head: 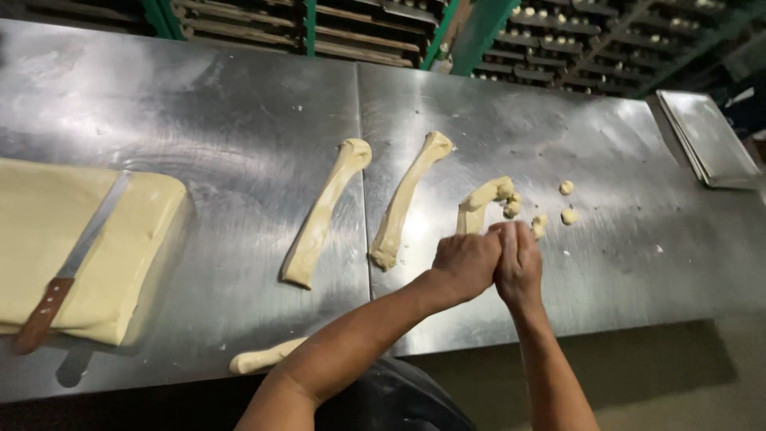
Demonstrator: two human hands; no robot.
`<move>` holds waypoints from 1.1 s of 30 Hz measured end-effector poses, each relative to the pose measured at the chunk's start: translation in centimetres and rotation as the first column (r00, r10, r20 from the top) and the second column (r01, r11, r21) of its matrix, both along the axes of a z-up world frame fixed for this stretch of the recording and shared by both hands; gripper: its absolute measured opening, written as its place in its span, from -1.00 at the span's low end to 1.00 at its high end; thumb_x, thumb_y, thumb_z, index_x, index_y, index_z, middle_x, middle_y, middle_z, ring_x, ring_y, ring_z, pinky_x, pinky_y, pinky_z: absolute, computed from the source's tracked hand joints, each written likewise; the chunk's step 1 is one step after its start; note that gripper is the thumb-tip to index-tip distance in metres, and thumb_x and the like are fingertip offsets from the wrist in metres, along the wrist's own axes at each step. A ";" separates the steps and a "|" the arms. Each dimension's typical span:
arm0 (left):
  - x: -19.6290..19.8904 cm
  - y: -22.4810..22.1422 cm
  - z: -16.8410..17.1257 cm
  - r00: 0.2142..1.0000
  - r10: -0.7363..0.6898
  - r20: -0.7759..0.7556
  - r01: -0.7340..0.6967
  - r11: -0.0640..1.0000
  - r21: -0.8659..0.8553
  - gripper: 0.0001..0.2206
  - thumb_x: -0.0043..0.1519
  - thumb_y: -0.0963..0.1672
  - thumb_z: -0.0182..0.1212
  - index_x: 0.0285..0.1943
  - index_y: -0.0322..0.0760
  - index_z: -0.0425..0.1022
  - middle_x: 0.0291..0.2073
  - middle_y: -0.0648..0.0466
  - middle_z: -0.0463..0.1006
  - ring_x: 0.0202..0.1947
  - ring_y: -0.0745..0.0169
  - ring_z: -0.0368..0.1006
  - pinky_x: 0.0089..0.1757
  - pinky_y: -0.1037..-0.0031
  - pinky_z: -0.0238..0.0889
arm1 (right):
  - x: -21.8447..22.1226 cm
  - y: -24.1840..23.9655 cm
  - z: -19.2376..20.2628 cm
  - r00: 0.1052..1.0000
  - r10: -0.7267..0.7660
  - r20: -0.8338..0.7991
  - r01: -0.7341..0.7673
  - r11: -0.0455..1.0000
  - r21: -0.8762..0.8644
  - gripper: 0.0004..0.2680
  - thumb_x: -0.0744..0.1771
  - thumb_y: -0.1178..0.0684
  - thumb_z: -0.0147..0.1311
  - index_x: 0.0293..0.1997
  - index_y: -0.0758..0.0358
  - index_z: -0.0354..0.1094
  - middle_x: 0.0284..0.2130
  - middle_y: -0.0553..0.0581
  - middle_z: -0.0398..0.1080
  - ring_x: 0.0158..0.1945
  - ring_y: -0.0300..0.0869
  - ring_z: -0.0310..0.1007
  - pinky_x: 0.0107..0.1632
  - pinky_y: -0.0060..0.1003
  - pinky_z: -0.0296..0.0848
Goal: Kneading a large mass of dough in a metal bin and then portioning it into smaller rolls on a stainless steel table.
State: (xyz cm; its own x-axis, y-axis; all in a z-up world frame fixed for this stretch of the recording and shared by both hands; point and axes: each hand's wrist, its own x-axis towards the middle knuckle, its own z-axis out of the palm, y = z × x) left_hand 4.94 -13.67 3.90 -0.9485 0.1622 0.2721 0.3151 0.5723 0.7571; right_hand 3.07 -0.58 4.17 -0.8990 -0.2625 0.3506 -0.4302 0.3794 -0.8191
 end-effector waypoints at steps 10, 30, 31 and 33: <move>-4.9 -1.7 -16.0 0.990 0.144 -0.004 -0.127 0.859 -0.495 -0.80 0.15 -0.03 0.27 -0.41 -0.19 0.68 -0.45 -0.12 0.65 -0.40 -0.14 0.63 -0.37 0.13 0.45 | -0.8 3.8 -15.2 0.789 0.121 0.602 0.052 0.964 -0.263 -0.74 0.43 -0.03 -0.10 -0.38 0.28 0.33 -0.60 -0.07 0.22 -0.59 -0.31 0.09 -0.54 -0.31 0.12; 2.7 -0.1 -12.3 0.935 0.230 0.270 -0.212 0.973 -0.094 -0.76 0.23 -0.06 0.19 -0.29 -0.37 0.55 -0.37 -0.22 0.62 -0.26 -0.31 0.57 -0.17 -0.02 0.38 | -0.9 1.3 -5.3 0.951 0.293 0.094 -0.296 0.955 0.015 -0.81 0.39 0.13 0.06 0.11 0.37 0.36 -0.13 0.25 0.43 -0.16 -0.06 0.47 -0.22 -0.25 0.47; 2.1 0.3 -12.3 0.945 0.208 0.253 -0.191 0.977 -0.091 -0.76 0.23 -0.06 0.19 -0.29 -0.37 0.55 -0.37 -0.22 0.62 -0.26 -0.31 0.57 -0.17 -0.02 0.38 | -0.6 0.8 -5.9 0.960 0.271 0.075 -0.273 0.962 0.019 -0.81 0.39 0.13 0.06 0.11 0.37 0.36 -0.13 0.25 0.43 -0.16 -0.06 0.47 -0.22 -0.25 0.47; 1.6 1.4 -12.4 0.958 0.182 0.222 -0.148 0.976 -0.159 -0.75 0.28 -0.07 0.10 -0.36 -0.29 0.58 -0.37 -0.22 0.62 -0.29 -0.28 0.59 -0.17 0.01 0.42 | 0.5 0.4 -7.1 0.954 0.281 0.105 -0.269 0.956 -0.115 -0.84 0.49 0.07 -0.14 -0.01 0.33 0.33 -0.29 0.18 0.44 -0.22 -0.07 0.45 -0.09 -0.26 0.44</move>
